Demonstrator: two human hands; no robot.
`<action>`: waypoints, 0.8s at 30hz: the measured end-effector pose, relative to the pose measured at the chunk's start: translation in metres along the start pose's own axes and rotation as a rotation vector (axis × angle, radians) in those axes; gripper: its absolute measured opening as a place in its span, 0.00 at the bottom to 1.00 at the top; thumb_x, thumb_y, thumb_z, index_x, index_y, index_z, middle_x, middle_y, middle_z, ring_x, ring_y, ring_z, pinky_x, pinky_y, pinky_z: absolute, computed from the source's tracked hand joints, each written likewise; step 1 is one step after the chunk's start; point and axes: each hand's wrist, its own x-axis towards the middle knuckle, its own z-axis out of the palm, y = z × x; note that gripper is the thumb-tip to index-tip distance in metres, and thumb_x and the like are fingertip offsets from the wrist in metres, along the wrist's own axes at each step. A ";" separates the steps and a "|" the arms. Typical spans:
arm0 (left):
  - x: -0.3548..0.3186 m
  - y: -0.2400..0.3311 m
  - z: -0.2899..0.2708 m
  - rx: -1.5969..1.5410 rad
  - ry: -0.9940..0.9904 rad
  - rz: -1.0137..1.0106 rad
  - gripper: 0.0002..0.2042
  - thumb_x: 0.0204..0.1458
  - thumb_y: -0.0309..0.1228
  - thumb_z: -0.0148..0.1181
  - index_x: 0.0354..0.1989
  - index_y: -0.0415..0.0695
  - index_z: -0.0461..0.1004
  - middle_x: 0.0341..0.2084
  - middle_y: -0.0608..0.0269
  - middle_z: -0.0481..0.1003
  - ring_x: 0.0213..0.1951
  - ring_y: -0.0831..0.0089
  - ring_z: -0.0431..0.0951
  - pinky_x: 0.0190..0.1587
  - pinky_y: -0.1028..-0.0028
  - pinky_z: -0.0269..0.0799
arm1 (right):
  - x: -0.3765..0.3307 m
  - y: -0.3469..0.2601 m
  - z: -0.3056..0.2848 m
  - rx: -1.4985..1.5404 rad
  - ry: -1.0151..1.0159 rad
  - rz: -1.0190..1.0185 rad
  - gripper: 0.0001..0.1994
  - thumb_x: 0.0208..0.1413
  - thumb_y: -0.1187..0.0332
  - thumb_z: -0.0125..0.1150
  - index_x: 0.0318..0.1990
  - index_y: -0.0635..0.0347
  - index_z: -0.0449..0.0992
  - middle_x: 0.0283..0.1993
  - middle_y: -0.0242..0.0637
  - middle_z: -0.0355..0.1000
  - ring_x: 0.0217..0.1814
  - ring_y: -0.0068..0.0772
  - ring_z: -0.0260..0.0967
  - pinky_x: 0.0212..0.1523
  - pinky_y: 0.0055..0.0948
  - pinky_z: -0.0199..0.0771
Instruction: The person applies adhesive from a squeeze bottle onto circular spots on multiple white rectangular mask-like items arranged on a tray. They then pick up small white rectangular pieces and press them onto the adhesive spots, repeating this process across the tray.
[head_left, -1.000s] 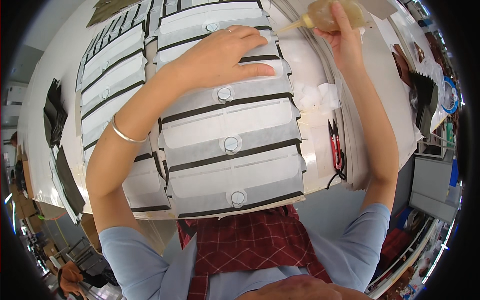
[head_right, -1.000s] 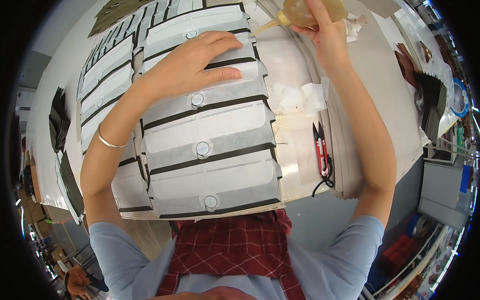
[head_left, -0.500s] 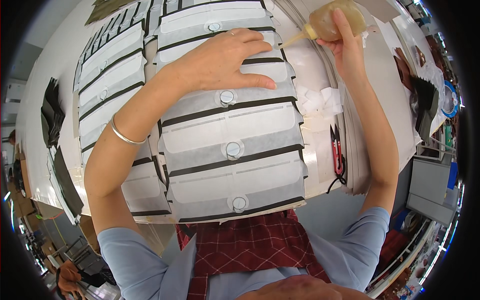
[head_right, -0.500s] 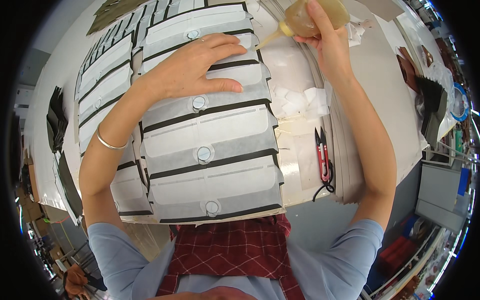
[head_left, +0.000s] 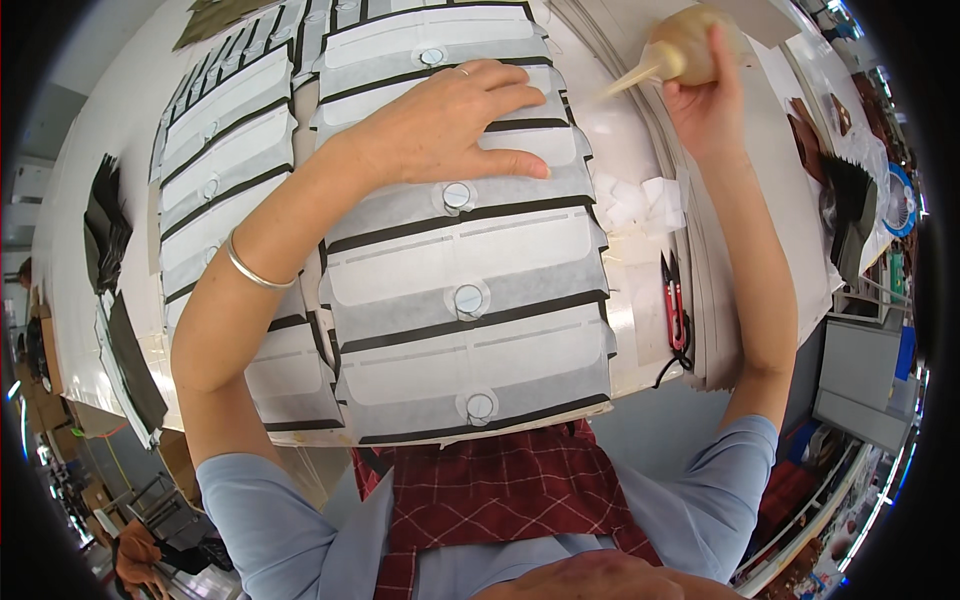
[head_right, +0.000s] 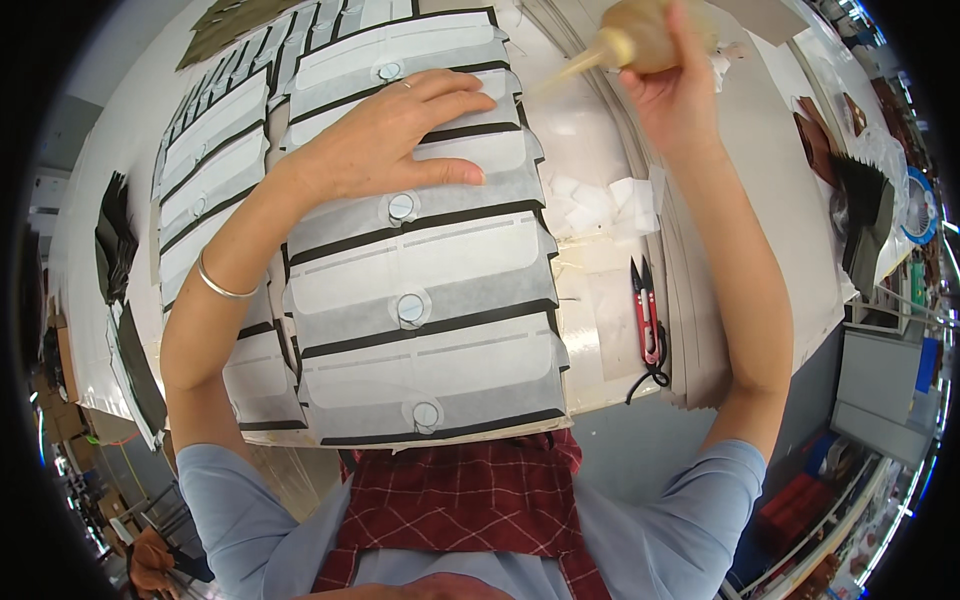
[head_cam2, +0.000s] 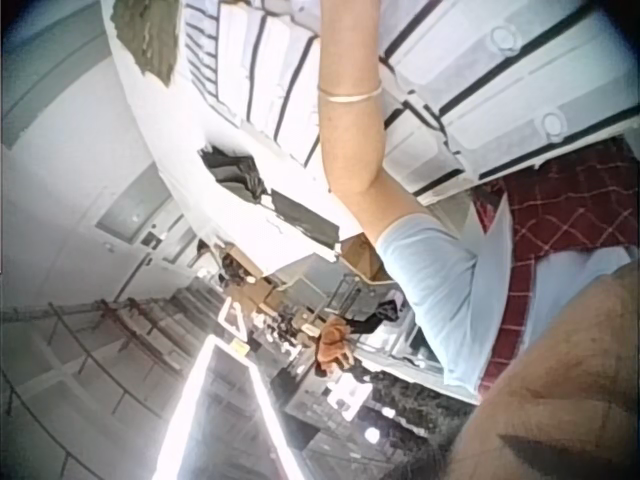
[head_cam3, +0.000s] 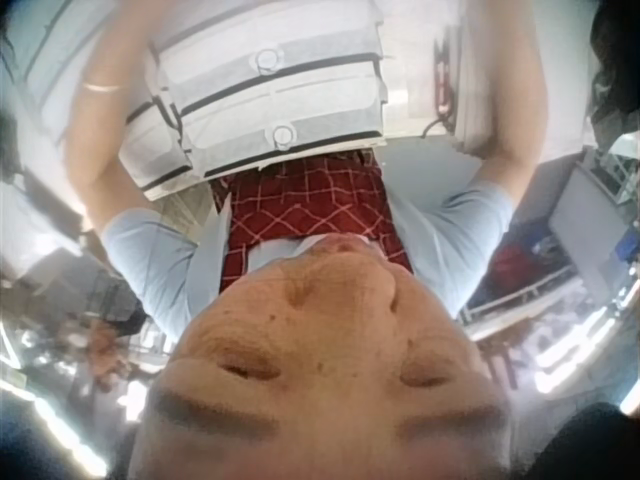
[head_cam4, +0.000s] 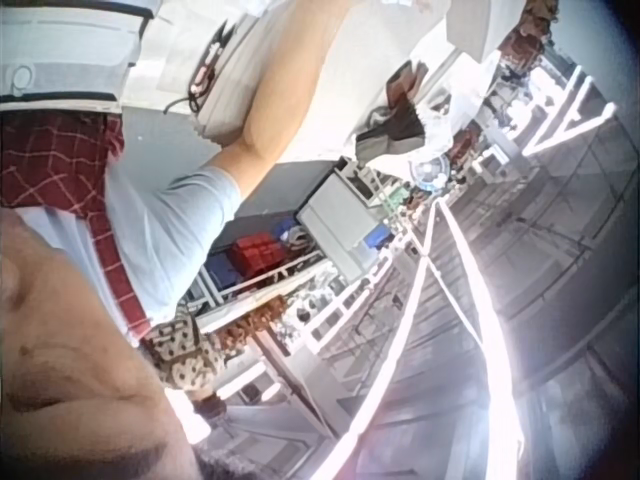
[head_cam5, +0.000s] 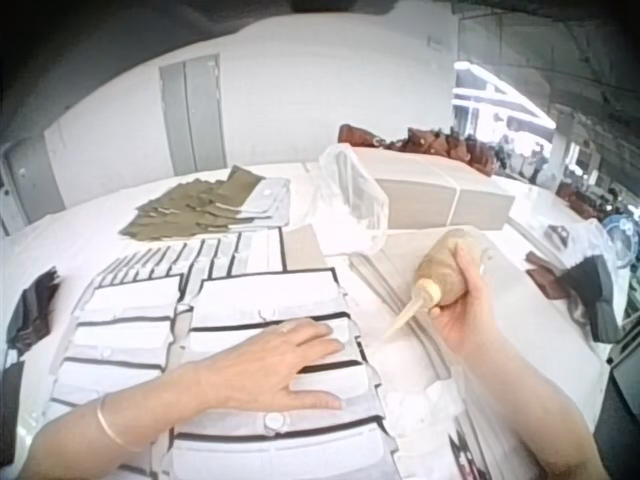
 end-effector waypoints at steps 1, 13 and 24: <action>0.001 -0.001 -0.001 0.000 0.007 0.011 0.35 0.57 0.58 0.60 0.61 0.40 0.71 0.65 0.48 0.66 0.66 0.52 0.66 0.68 0.60 0.63 | 0.007 -0.008 -0.005 0.131 -0.022 0.004 0.25 0.64 0.54 0.62 0.57 0.66 0.68 0.51 0.43 0.73 0.48 0.32 0.76 0.35 0.24 0.84; 0.043 -0.038 -0.019 0.085 0.109 -0.151 0.23 0.62 0.47 0.58 0.55 0.40 0.75 0.56 0.53 0.75 0.60 0.56 0.72 0.62 0.63 0.69 | 0.056 0.008 0.041 0.201 0.234 -0.226 0.23 0.61 0.51 0.65 0.57 0.55 0.73 0.49 0.36 0.78 0.45 0.33 0.79 0.32 0.23 0.84; 0.120 -0.081 0.007 0.106 0.149 0.051 0.11 0.51 0.39 0.65 0.33 0.43 0.83 0.33 0.49 0.80 0.43 0.48 0.76 0.48 0.55 0.72 | 0.050 -0.075 0.011 0.350 0.097 -0.328 0.22 0.60 0.53 0.67 0.51 0.63 0.77 0.46 0.42 0.79 0.44 0.45 0.79 0.33 0.21 0.87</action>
